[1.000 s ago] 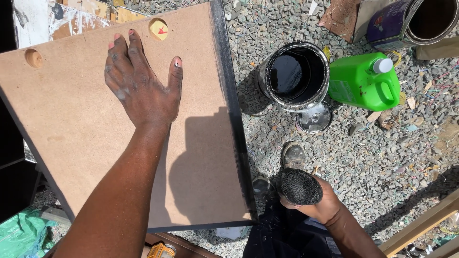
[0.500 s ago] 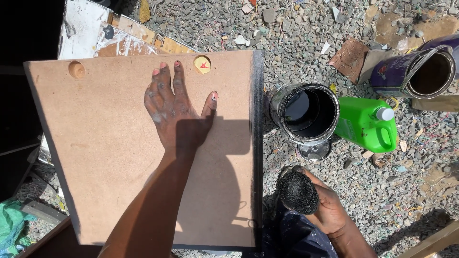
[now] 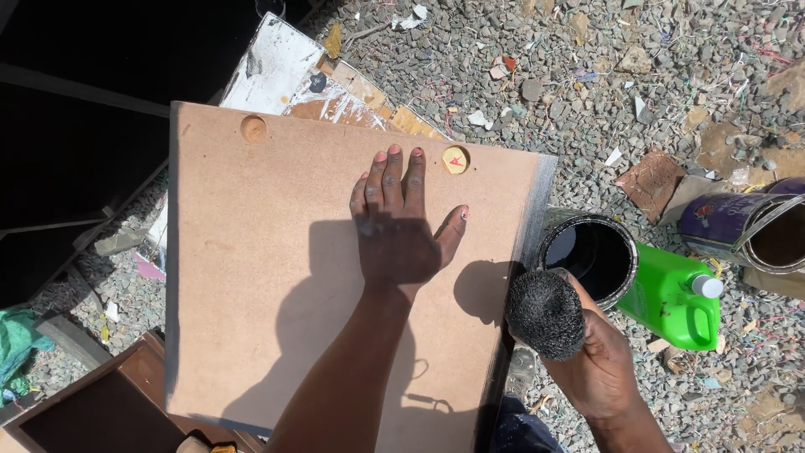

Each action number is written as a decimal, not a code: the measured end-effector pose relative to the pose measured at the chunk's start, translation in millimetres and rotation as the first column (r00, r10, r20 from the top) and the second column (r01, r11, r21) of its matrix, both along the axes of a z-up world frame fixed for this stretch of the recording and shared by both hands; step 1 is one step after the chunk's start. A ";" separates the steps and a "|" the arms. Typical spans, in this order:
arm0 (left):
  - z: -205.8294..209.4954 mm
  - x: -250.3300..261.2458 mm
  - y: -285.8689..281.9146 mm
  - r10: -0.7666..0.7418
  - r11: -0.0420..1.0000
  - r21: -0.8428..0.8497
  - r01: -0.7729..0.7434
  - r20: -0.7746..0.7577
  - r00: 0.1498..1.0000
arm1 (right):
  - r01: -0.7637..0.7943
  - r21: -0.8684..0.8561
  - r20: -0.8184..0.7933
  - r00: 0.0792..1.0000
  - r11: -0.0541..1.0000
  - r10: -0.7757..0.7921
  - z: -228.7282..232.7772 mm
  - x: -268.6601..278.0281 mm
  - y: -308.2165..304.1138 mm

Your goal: The person paints a flat board by hand using a piece of sponge dipped into a can of black paint, then moves the board to a drying area.

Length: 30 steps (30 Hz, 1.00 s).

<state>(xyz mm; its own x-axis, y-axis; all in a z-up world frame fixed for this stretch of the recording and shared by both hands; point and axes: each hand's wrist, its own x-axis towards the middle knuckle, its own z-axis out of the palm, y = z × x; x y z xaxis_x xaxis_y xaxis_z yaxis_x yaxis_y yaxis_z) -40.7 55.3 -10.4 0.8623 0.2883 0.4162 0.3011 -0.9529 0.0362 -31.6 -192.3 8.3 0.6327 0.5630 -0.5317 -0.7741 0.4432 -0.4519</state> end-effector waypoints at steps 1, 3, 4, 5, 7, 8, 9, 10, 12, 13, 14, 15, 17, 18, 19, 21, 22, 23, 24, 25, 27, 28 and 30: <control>1.7 0.5 0.2 0.019 0.998 -0.062 -0.023 -0.058 0.998 | 0.030 0.081 -0.018 0.999 0.996 -0.028 3.2 3.1 7.2; 5.0 0.3 1.5 0.047 0.991 -0.123 -0.061 -0.113 0.992 | 0.047 0.162 -0.036 0.998 0.986 -0.042 13.0 10.3 22.5; 6.6 -0.2 2.2 0.041 0.987 -0.147 -0.061 -0.135 0.990 | 0.021 0.217 0.044 0.999 0.976 -0.031 19.7 14.8 30.4; 8.2 0.1 0.4 0.027 0.982 -0.179 -0.055 -0.157 0.987 | -0.005 0.263 0.123 0.992 0.965 -0.029 28.1 18.8 36.0; 9.4 -2.3 1.9 0.027 0.983 -0.177 -0.057 -0.171 0.985 | 0.038 -0.098 0.123 0.992 0.994 -0.026 31.2 32.5 52.1; 9.7 -1.4 3.1 0.019 0.984 -0.168 -0.052 -0.187 0.982 | 0.079 -0.438 0.113 0.993 0.895 -0.033 32.8 40.6 60.5; 13.9 3.3 6.4 0.021 0.985 -0.168 -0.049 -0.169 0.985 | 0.087 -0.436 0.132 0.991 0.896 -0.032 23.5 55.0 68.5; 18.0 7.6 9.6 -0.015 0.949 -0.299 -0.100 -0.358 0.933 | 0.142 -0.536 0.442 0.887 0.832 0.134 14.4 69.6 76.4; 27.2 4.3 10.2 -0.077 0.886 -0.423 -0.189 -0.538 0.839 | 0.220 -0.619 0.654 0.676 0.754 0.339 1.9 89.4 92.6; 29.2 4.4 11.4 -0.095 0.889 -0.427 -0.164 -0.522 0.848 | 0.196 -0.722 0.612 0.629 0.663 0.480 -5.2 100.2 103.7; 30.9 4.7 12.1 -0.112 0.892 -0.431 -0.138 -0.505 0.856 | 0.182 -0.811 0.547 0.575 0.556 0.609 -12.7 111.3 114.4; 31.3 5.9 13.7 -0.114 0.890 -0.436 -0.134 -0.497 0.860 | 0.189 -0.811 0.549 0.570 0.553 0.611 -16.2 121.6 125.6; 33.2 5.2 14.9 -0.132 0.882 -0.448 -0.145 -0.531 0.837 | 0.212 -0.961 0.253 0.399 0.180 0.881 -23.0 139.0 146.1; 33.5 3.2 13.6 -0.135 0.879 -0.453 -0.146 -0.531 0.837 | 0.211 -0.962 0.248 0.399 0.174 0.883 -21.0 137.1 151.0; 33.0 4.2 14.5 -0.140 0.883 -0.447 -0.145 -0.544 0.828 | 0.266 -0.963 0.128 0.349 0.033 0.928 -19.7 138.3 158.4; 33.6 7.7 17.1 -0.140 0.886 -0.441 -0.147 -0.556 0.819 | 0.328 -0.939 0.002 0.303 -0.102 0.953 -15.8 140.9 169.3; 34.7 9.6 18.2 -0.150 0.884 -0.446 -0.144 -0.560 0.815 | 0.369 -0.926 0.038 0.296 -0.078 0.954 -13.0 141.6 172.3; 37.6 5.9 16.3 -0.167 0.879 -0.455 -0.142 -0.572 0.803 | 0.398 -0.915 0.063 0.294 -0.062 0.954 -9.5 135.9 171.3; 39.3 1.5 14.5 -0.171 0.876 -0.459 -0.145 -0.579 0.797 | 0.389 -0.919 0.055 0.296 -0.068 0.954 -10.2 130.6 168.3; 39.3 4.0 16.2 -0.173 0.879 -0.453 -0.146 -0.590 0.789 | 0.379 -0.924 0.096 0.328 -0.038 0.940 -10.9 132.2 168.7; 40.1 8.5 19.9 -0.171 0.885 -0.443 -0.142 -0.595 0.785 | 0.380 -0.925 0.147 0.359 0.000 0.922 -10.4 136.0 170.5; 40.3 9.8 21.6 -0.183 0.875 -0.462 -0.144 -0.592 0.785 | 0.362 -0.932 0.119 0.381 -0.030 0.917 -9.9 137.2 171.7; 41.2 6.4 21.5 -0.199 0.862 -0.485 -0.149 -0.593 0.780 | 0.336 -0.940 0.081 0.404 -0.065 0.911 -9.8 133.0 171.1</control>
